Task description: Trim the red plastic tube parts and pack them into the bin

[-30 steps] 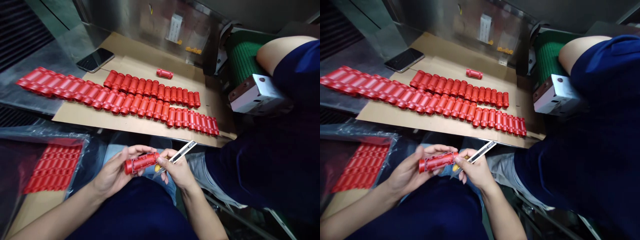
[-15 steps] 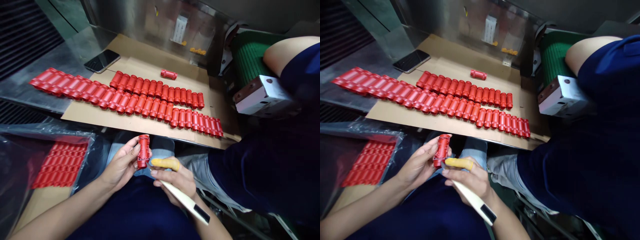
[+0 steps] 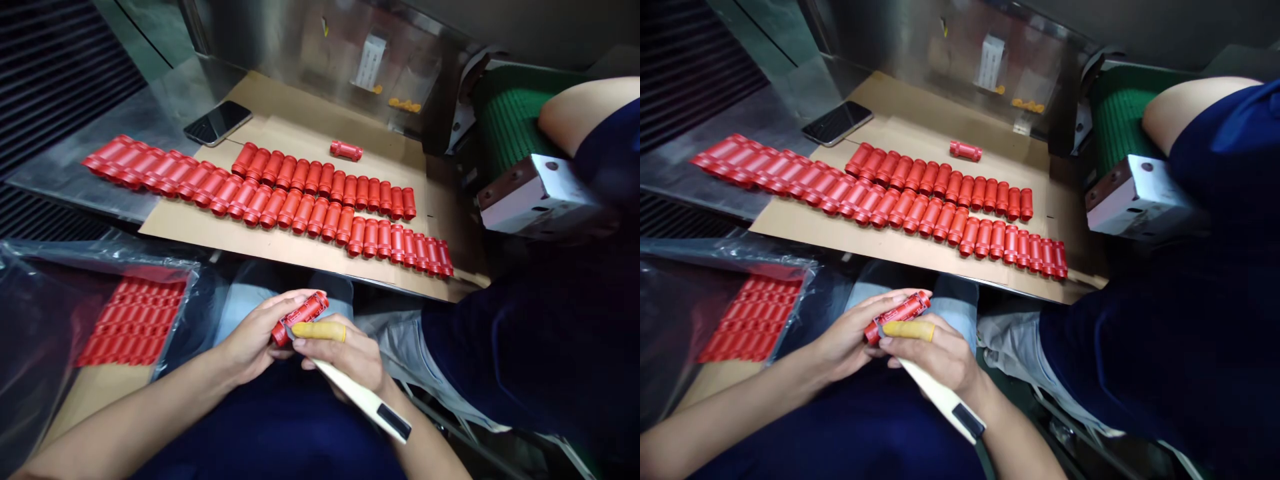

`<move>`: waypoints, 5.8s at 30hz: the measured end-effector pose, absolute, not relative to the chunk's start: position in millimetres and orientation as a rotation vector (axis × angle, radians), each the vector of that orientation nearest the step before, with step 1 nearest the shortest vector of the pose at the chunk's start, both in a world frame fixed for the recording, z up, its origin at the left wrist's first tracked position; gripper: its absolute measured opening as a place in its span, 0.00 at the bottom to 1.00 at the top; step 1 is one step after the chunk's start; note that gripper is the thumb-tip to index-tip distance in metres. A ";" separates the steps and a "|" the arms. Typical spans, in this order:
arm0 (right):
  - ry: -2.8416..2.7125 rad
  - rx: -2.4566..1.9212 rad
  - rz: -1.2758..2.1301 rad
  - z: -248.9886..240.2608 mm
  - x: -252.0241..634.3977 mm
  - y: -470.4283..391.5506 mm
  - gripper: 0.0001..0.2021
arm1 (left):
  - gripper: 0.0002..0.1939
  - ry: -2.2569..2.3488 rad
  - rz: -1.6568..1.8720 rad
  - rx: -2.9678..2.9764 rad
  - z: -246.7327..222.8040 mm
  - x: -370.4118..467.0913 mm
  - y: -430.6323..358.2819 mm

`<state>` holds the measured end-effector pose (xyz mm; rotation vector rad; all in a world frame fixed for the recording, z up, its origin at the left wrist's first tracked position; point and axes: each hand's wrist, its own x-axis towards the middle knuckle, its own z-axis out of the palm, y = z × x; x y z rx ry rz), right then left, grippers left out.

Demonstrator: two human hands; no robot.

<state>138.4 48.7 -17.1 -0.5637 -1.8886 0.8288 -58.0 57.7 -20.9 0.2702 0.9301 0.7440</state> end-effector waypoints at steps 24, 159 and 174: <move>-1.838 -0.613 0.805 -22.3 130.9 42.8 0.21 | 0.25 0.992 0.750 0.324 -17.6 -58.1 56.0; -1.546 -1.027 1.098 -13.7 152.3 51.9 0.06 | 0.24 0.972 1.113 0.839 -31.0 -74.6 45.5; -1.457 -0.973 1.224 -6.2 157.6 44.9 0.08 | 0.22 0.912 1.190 0.790 -28.2 -75.5 46.3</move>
